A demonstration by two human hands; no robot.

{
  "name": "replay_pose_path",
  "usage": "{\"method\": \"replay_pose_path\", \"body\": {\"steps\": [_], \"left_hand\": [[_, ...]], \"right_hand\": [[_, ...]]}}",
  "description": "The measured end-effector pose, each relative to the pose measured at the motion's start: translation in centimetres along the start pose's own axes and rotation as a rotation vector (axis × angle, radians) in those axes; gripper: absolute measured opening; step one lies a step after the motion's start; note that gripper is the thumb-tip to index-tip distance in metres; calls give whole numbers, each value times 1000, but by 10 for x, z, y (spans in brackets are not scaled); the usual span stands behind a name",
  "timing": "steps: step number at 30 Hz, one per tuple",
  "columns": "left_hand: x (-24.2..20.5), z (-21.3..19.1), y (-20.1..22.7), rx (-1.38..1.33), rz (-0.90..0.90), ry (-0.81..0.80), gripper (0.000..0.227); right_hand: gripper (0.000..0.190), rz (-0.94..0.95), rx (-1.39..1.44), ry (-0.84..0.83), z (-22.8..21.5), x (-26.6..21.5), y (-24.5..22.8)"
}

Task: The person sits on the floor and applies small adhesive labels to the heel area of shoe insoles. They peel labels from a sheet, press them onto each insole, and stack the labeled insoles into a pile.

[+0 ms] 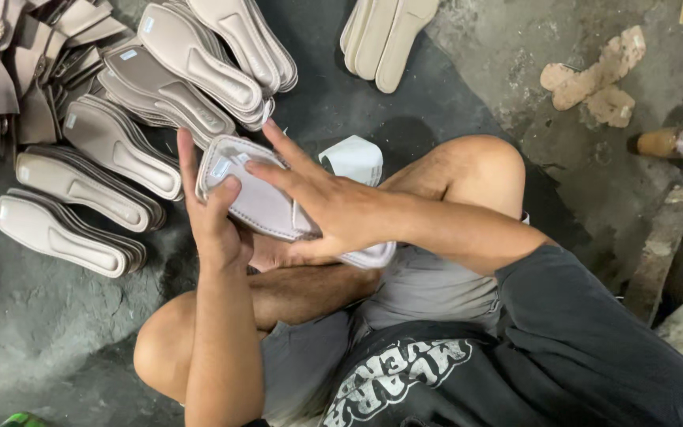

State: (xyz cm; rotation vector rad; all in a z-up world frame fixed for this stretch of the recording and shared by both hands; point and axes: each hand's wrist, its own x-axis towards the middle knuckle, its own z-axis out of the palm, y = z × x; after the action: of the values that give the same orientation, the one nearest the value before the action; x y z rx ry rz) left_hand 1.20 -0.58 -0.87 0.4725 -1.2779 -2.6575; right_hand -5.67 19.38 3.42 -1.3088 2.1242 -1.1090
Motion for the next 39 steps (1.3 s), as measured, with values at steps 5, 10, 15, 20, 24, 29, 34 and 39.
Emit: {"method": "replay_pose_path", "body": {"steps": [5, 10, 15, 20, 24, 29, 34, 39], "left_hand": [[-2, 5, -3, -233, -149, -115, 91], [-6, 1, -5, -312, -207, -72, 79], [-6, -17, -15, -310, -135, -134, 69], [-8, -38, -29, -141, -65, -50, 78], [-2, -37, -39, -176, -68, 78, 82], [0, -20, -19, -312, 26, -109, 77], [-1, -4, 12, -160, 4, -169, 80], [-13, 8, -2, -148, -96, -284, 75]], "right_hand": [[130, -60, 54, 38, 6, -1, 3], [133, -102, -15, 94, 15, -3, 4], [132, -75, -153, 118, 24, -3, 2], [134, -86, -93, 139, 24, 1, 6], [136, -128, -39, 157, 14, 3, 9], [131, -39, 24, 81, -2, 0, 10], [146, -28, -345, -60, -9, -1, 1], [89, -116, 437, 490, -8, -11, 8]]}}
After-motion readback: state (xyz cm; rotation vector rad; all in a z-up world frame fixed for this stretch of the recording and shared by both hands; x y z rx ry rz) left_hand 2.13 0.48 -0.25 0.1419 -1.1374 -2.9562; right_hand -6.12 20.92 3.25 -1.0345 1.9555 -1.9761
